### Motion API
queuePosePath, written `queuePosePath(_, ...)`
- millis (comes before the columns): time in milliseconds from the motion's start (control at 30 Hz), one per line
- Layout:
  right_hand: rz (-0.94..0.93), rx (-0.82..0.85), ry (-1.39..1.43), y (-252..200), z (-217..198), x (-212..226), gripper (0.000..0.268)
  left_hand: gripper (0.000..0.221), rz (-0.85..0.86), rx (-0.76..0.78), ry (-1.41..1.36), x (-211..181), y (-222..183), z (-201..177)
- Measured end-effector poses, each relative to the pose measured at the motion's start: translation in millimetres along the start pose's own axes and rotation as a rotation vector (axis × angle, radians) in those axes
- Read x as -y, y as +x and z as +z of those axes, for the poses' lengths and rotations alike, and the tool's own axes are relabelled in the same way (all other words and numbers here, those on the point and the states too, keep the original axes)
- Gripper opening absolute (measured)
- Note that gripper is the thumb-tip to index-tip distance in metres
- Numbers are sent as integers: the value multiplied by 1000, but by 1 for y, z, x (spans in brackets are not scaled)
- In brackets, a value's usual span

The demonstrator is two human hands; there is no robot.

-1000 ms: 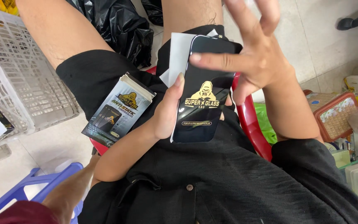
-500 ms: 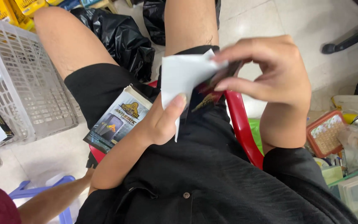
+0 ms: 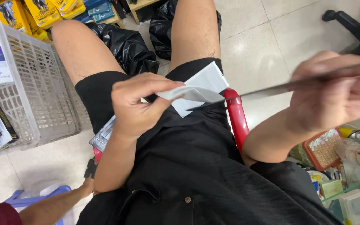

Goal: Removing a phone screen protector from a sleeve and then returning it to its packaging.

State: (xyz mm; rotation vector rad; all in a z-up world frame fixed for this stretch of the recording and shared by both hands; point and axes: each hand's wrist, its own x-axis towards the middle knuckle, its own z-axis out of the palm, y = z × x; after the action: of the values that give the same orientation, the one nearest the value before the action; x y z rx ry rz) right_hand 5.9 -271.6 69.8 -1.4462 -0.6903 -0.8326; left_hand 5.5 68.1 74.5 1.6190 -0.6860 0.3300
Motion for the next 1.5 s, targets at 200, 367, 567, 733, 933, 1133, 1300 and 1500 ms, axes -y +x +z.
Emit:
queuePosePath(200, 75, -405, 251, -31, -7, -1, 23, 17, -8, 7, 39, -4, -5, 1)
queuePosePath(367, -76, -311, 147, -24, 3, -2, 22, 17, -108, 46, -95, -8, -12, -5)
queuePosePath(567, -101, -326, 179, -12, 30, 8, 18, 19, -148, 44, -28, -9, -15, -6)
queuePosePath(733, -116, -151, -55, -6, 35, 10, 24, 17, -146, 30, -14, -8, -13, -9)
queuePosePath(933, -77, -403, 55, -22, 20, -2, 20, 16, -163, -8, -54, -6, -12, -10)
queuePosePath(1133, -7, -247, 10, -16, 28, 6, 21, 17, -161, 22, -76, -3, -13, -11)
queuePosePath(1300, 45, -193, -78, -21, 25, 4, 28, 20, -171, 54, -117, -2, -12, -7)
queuePosePath(1500, 46, -80, -92, -6, 35, 9, 29, 19, -137, 53, -63, 2, -14, -9)
